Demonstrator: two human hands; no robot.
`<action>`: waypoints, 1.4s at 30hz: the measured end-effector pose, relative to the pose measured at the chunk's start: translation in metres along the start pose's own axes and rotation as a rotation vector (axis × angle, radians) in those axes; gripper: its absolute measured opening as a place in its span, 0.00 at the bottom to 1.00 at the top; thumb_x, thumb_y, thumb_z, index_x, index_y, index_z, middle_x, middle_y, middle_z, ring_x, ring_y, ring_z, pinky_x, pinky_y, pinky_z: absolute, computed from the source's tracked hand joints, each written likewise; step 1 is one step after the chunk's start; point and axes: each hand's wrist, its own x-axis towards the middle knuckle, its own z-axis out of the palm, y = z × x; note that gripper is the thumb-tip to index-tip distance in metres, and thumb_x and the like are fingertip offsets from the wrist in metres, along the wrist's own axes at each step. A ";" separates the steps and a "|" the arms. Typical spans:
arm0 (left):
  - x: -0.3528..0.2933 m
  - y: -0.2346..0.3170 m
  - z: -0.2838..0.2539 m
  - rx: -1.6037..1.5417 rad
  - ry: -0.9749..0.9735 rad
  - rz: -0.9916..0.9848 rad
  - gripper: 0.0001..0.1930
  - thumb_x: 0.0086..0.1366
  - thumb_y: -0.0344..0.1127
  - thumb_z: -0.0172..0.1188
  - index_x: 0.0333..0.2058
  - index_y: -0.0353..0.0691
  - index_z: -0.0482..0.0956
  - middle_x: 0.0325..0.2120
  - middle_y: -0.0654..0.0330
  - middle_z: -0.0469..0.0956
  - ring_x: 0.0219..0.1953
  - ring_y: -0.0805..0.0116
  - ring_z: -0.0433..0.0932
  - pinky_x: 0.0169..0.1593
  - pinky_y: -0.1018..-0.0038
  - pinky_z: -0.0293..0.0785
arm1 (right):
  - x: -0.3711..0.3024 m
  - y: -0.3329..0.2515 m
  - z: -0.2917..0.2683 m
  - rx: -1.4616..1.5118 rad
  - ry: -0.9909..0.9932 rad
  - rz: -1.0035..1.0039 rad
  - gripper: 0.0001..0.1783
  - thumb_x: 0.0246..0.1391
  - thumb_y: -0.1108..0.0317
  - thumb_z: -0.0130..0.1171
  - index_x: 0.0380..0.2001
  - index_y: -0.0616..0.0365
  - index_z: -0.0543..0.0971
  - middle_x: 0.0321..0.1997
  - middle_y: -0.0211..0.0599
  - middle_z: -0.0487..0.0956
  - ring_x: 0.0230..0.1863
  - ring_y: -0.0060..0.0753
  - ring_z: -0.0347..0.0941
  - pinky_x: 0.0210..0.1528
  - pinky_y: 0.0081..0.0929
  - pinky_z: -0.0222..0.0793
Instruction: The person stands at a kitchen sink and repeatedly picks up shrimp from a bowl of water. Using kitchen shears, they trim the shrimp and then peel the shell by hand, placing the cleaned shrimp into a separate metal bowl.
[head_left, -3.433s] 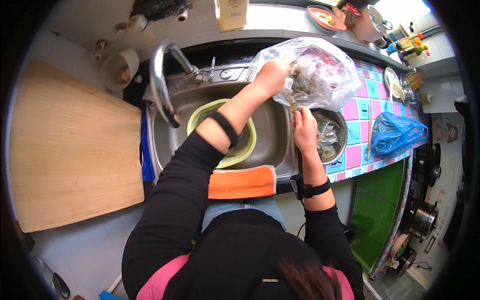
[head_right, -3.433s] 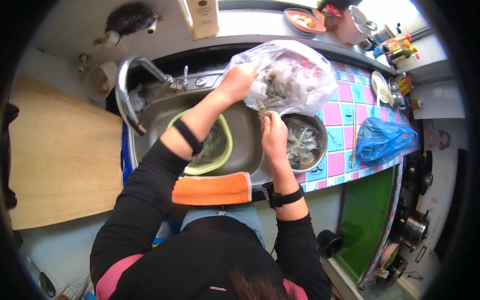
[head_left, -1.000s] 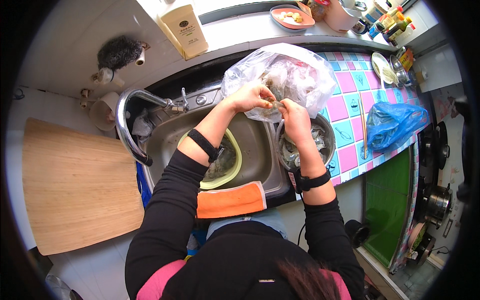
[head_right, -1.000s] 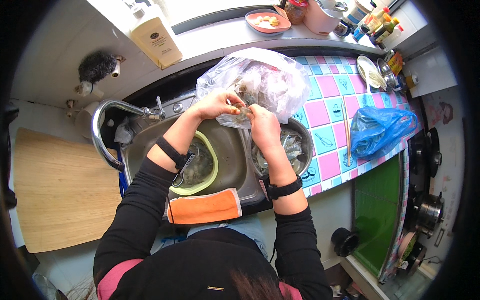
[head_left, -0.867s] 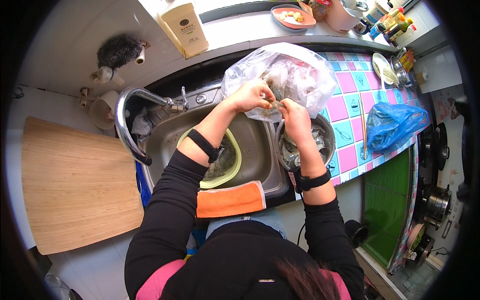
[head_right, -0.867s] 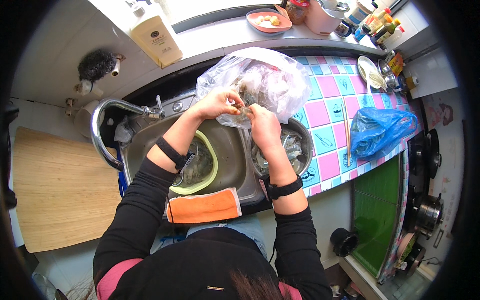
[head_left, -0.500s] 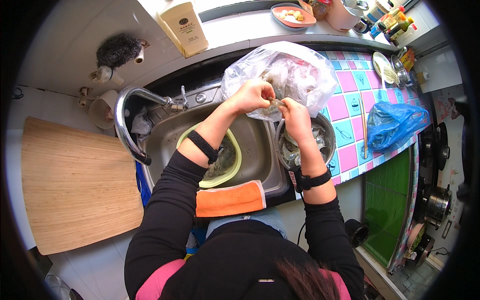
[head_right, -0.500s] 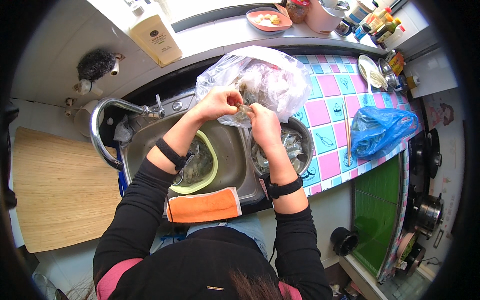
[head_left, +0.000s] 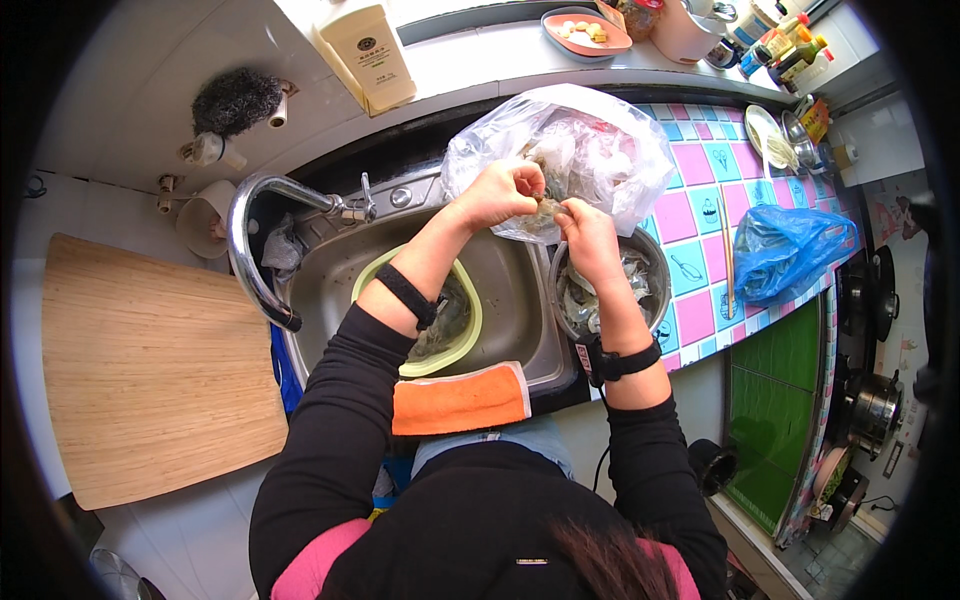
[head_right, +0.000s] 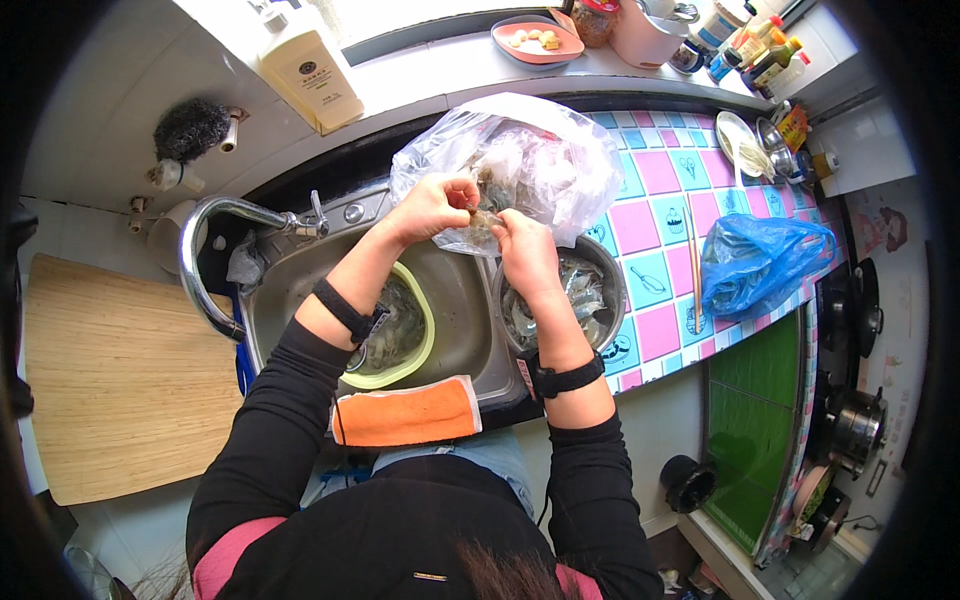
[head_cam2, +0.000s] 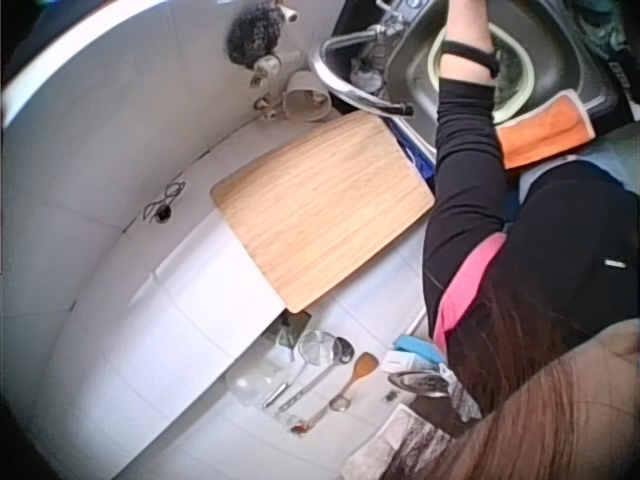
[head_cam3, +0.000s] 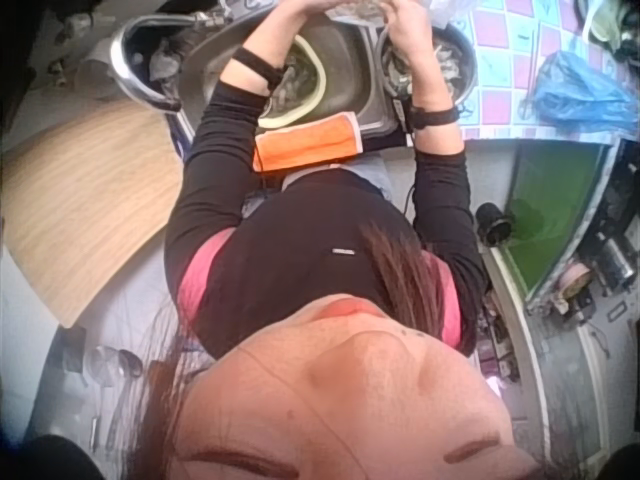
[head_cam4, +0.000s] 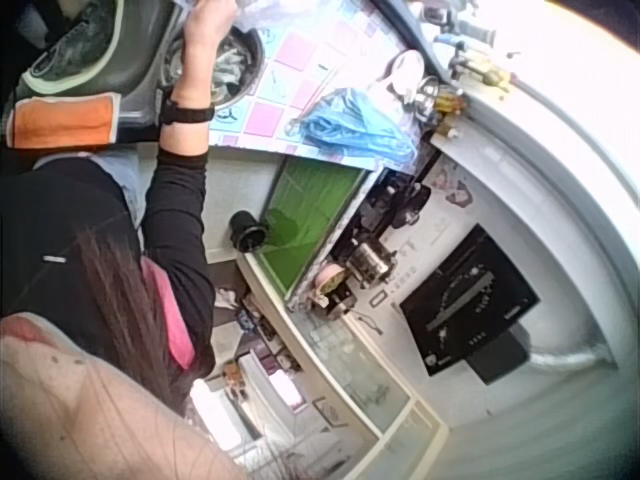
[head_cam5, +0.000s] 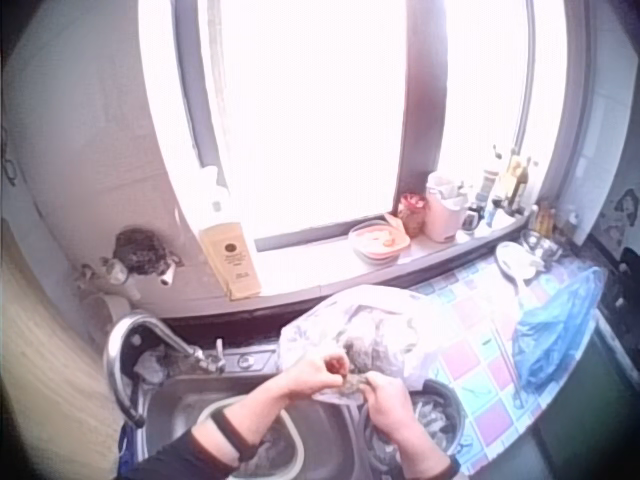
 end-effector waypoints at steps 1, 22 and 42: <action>0.000 -0.002 -0.001 -0.039 -0.011 -0.013 0.09 0.42 0.20 0.53 0.25 0.38 0.72 0.21 0.69 0.69 0.23 0.83 0.66 0.27 0.85 0.62 | 0.000 0.000 0.000 0.010 -0.006 0.012 0.08 0.49 0.68 0.55 0.31 0.61 0.74 0.25 0.49 0.75 0.29 0.49 0.72 0.31 0.36 0.66; -0.007 0.018 0.002 -0.018 -0.099 0.016 0.08 0.43 0.20 0.56 0.25 0.38 0.74 0.20 0.70 0.70 0.24 0.84 0.66 0.28 0.85 0.64 | 0.003 -0.006 -0.004 0.085 -0.086 -0.170 0.07 0.51 0.71 0.51 0.33 0.61 0.74 0.28 0.47 0.75 0.31 0.47 0.72 0.34 0.33 0.66; 0.002 -0.004 -0.011 -0.473 -0.156 0.001 0.07 0.46 0.20 0.59 0.24 0.37 0.73 0.25 0.63 0.73 0.26 0.77 0.71 0.29 0.81 0.68 | 0.002 0.000 -0.003 0.444 -0.138 -0.042 0.07 0.51 0.75 0.50 0.34 0.63 0.74 0.22 0.31 0.73 0.23 0.21 0.66 0.28 0.19 0.64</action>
